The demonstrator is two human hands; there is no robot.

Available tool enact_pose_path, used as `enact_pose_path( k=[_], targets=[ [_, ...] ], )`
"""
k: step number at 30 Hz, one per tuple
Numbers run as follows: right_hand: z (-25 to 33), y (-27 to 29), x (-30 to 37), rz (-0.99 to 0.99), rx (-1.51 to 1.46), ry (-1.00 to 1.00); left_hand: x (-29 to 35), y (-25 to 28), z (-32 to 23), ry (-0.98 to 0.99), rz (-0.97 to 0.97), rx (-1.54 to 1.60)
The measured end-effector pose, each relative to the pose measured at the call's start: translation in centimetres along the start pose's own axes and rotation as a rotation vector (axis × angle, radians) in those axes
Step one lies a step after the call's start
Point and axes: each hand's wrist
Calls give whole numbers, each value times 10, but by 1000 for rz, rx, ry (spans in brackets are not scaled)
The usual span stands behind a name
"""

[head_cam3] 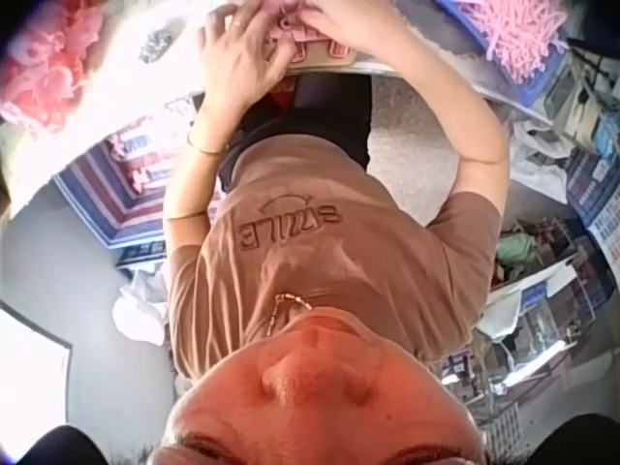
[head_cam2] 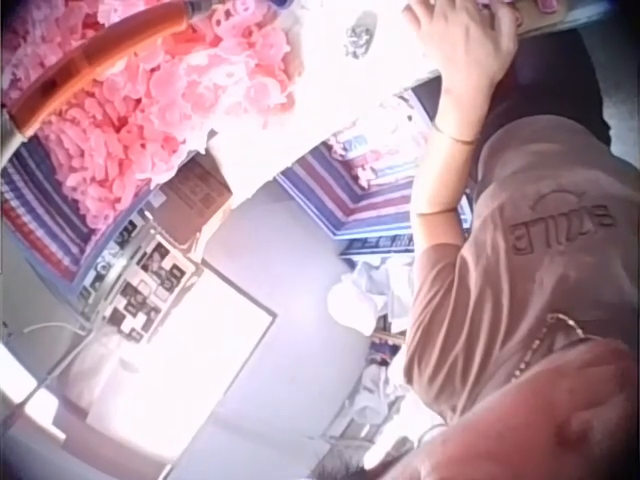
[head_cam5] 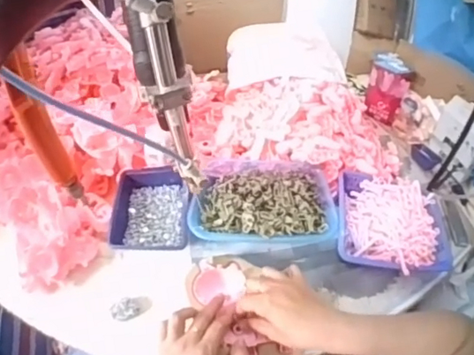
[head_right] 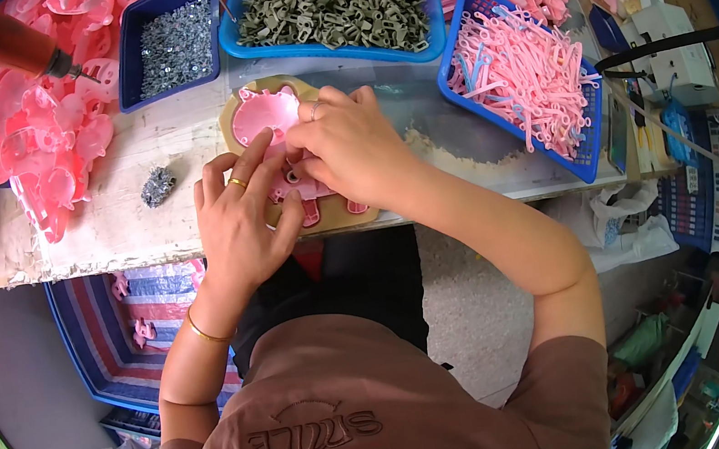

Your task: Assembling pink plastic toy ponies by fitting shell components and using assembly tools.

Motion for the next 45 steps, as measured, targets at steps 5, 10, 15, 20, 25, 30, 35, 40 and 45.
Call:
enact_pose_path(
  k=[5,10,15,20,25,30,35,40,45],
  targets=[
    [-3,-6,7,-65,87,115,-3,1,-1,-4,-7,-6],
    [1,-4,6,-26,124,114,-4,1,-1,2,-15,-9],
    [0,2,7,-1,125,103,-8,7,0,-18,64,28],
    [-8,45,19,-117,-53,-13,-15,11,4,-15,64,19],
    [-21,44,41,-45,-18,-28,-26,8,1,-34,49,-30],
    [-8,21,35,-34,134,-13,-29,4,3,-72,6,-34],
    [-8,15,28,-11,285,60,-28,3,3,-34,26,-22],
    [-13,13,40,-57,132,18,-27,1,3,-29,20,-19],
    [-13,8,40,-86,170,1,-29,1,1,-8,21,-43]
  ],
)
Point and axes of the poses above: each hand's wrist, its own x-axis away from the middle knuckle, its own y-axis out of the back of the hand, z = x × y, and after that the axes turned 6 degrees about -x, right-handed
